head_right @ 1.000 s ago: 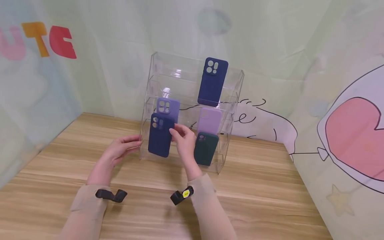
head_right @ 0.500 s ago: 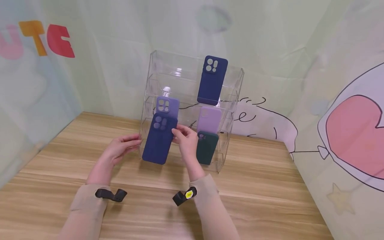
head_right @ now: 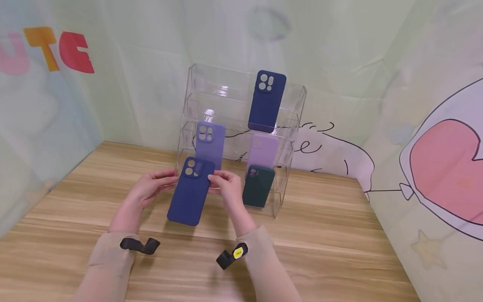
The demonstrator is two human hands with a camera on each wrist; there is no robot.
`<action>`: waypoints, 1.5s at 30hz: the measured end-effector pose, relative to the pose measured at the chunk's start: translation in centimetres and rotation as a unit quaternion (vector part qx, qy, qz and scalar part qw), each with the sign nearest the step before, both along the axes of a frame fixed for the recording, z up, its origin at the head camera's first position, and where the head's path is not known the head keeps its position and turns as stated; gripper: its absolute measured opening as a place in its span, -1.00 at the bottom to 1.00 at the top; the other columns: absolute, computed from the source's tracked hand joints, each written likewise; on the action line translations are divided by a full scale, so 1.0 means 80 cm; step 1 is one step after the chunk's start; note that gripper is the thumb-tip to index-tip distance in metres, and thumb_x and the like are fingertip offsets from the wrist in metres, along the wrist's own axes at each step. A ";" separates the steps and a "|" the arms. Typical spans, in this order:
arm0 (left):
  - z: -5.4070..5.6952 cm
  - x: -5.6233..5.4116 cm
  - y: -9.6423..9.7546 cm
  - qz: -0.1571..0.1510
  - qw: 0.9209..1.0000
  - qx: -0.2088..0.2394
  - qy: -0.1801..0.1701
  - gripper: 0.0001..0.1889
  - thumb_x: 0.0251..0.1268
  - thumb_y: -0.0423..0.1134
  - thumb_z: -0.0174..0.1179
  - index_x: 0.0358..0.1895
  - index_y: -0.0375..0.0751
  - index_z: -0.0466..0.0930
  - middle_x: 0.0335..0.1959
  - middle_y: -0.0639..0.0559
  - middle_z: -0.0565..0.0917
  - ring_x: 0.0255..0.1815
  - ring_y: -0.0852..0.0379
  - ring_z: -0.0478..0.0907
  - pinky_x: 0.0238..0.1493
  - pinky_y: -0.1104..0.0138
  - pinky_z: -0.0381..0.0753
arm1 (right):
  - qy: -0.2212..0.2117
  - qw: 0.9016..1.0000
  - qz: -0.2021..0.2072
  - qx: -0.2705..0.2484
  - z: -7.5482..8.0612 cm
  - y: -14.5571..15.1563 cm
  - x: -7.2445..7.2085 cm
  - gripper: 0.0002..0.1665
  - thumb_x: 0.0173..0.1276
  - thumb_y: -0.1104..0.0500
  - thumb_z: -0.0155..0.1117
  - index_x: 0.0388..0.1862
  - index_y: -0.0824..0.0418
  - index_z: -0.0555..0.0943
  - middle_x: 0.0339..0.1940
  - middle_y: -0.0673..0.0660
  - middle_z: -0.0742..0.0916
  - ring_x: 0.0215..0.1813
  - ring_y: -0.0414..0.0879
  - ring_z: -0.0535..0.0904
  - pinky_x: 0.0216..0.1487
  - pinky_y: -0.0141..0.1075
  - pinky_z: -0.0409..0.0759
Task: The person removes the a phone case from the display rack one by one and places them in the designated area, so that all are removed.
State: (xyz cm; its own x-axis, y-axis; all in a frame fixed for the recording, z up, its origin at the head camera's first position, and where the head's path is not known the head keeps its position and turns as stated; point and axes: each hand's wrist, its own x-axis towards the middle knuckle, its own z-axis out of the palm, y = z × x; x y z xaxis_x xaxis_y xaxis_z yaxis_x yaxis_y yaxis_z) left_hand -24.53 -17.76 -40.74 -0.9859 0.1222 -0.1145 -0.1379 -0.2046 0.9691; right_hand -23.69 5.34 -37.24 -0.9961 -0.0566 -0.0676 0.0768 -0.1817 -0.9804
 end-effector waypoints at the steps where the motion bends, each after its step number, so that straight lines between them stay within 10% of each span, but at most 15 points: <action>1: 0.000 0.000 0.000 0.000 1.000 0.001 0.001 -0.41 0.34 -0.53 0.14 0.38 -0.62 0.17 -0.28 0.33 0.67 -0.17 0.39 0.65 0.04 0.47 0.66 | -0.003 1.000 0.002 0.002 -0.003 0.000 0.001 -0.63 0.30 0.39 0.22 0.06 0.57 0.53 -0.50 0.00 0.64 -0.53 -0.24 0.61 -0.43 -0.38 0.73; 36: 0.001 -0.001 0.004 0.005 0.999 -0.037 -0.013 -0.42 0.38 -0.44 0.15 0.40 -0.54 0.20 -0.06 0.18 0.65 -0.19 0.47 0.61 -0.03 0.57 0.64 | -0.074 0.995 0.059 0.022 -0.075 -0.040 0.046 -0.70 0.22 0.42 0.21 -0.08 0.58 0.53 -0.60 0.02 0.61 -0.61 -0.25 0.57 -0.53 -0.41 0.70; 45: 0.003 0.000 0.002 0.002 0.999 -0.045 -0.014 -0.41 0.40 -0.42 0.13 0.42 -0.51 0.19 0.45 -0.31 0.26 -0.15 0.51 0.59 0.00 0.57 0.63 | -0.085 0.994 0.059 0.030 -0.081 -0.059 0.049 -0.73 0.20 0.45 0.22 -0.12 0.59 0.56 -0.67 0.02 0.61 -0.67 -0.23 0.55 -0.58 -0.38 0.69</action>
